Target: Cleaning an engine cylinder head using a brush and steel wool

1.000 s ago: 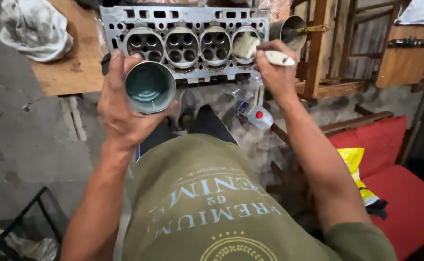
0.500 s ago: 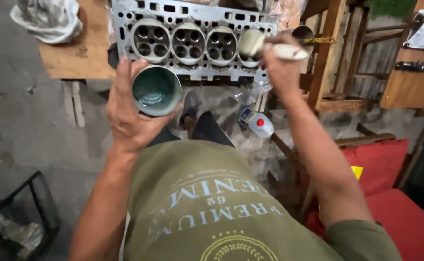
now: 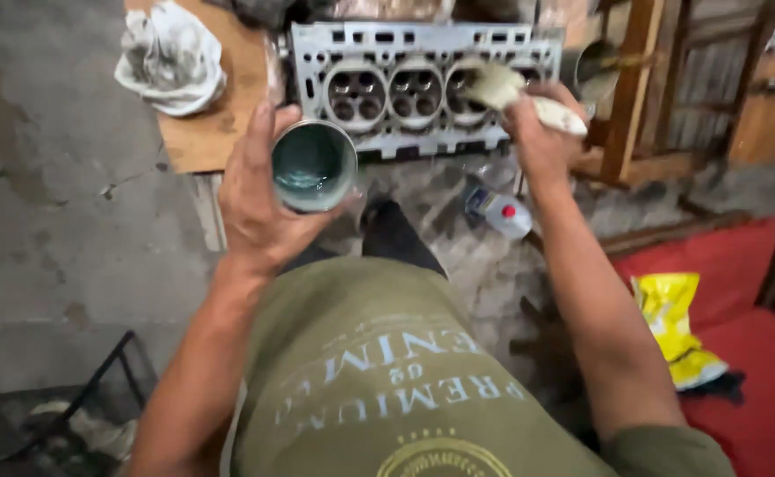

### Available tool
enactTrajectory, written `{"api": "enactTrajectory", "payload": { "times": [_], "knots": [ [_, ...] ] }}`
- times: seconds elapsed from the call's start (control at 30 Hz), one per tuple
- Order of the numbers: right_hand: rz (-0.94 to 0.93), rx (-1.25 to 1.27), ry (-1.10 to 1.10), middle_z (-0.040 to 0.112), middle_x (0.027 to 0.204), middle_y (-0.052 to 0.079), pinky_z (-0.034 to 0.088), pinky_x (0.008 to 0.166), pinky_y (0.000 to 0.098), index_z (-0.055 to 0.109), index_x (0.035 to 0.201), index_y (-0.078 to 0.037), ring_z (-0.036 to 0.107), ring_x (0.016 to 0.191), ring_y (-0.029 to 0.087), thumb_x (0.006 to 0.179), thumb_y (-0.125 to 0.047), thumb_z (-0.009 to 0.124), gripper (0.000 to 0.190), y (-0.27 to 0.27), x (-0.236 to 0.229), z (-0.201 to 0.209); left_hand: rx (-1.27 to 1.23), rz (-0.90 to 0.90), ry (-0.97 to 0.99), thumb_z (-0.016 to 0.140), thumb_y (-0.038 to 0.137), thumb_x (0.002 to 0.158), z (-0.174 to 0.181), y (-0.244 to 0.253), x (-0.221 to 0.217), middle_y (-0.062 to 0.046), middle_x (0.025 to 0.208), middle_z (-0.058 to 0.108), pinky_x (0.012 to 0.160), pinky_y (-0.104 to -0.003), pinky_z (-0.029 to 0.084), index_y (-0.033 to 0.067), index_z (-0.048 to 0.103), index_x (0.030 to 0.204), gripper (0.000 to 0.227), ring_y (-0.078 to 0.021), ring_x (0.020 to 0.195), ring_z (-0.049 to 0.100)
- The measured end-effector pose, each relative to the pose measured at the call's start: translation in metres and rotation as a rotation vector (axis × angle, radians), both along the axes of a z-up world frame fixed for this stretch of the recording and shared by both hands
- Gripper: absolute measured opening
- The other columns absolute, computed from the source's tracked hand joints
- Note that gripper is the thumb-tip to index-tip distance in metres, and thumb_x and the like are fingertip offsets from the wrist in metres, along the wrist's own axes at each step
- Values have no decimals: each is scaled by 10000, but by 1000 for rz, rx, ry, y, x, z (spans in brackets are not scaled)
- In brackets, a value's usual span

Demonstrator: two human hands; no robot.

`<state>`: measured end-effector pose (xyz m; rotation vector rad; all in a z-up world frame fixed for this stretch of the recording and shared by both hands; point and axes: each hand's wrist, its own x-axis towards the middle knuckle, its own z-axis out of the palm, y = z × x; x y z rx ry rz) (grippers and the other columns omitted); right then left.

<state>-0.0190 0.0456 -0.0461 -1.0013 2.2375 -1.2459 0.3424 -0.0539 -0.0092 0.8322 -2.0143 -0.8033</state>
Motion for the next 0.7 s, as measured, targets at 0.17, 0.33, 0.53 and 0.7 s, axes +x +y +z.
{"api": "enactTrajectory", "payload": {
  "times": [0.17, 0.33, 0.53, 0.7],
  "knots": [
    [187, 90, 218, 724, 797, 90, 499, 530, 282, 731, 917, -46, 658, 634, 149, 916, -54, 675, 56, 3, -10, 7, -12, -56, 1, 928, 450, 902, -9, -20, 16, -228, 1450, 611, 1182, -475, 518, 26, 208, 1596, 1086, -372, 1351, 639],
    [69, 71, -89, 742, 866, 200, 660, 536, 256, 683, 1004, -25, 760, 657, 218, 929, -30, 734, 90, -16, 15, 4, -25, -50, -5, 890, 478, 932, -8, -20, 24, -234, 1415, 632, 1145, -468, 547, 27, 222, 1596, 1044, -373, 1306, 669],
    [58, 102, -37, 734, 914, 185, 650, 543, 232, 686, 1020, -5, 753, 740, 211, 1003, 29, 648, 54, -13, 0, 9, -19, -42, 18, 838, 519, 933, -11, -24, 22, -230, 1415, 627, 1122, -468, 564, 36, 208, 1602, 1038, -370, 1290, 678],
    [132, 266, 143, 715, 776, 28, 477, 518, 242, 757, 911, -101, 632, 652, 88, 877, -102, 707, 60, -11, 3, 28, 11, -77, 42, 886, 447, 923, -10, -27, 23, -230, 1456, 594, 1181, -462, 512, 15, 220, 1590, 1036, -370, 1353, 637]
  ]
}}
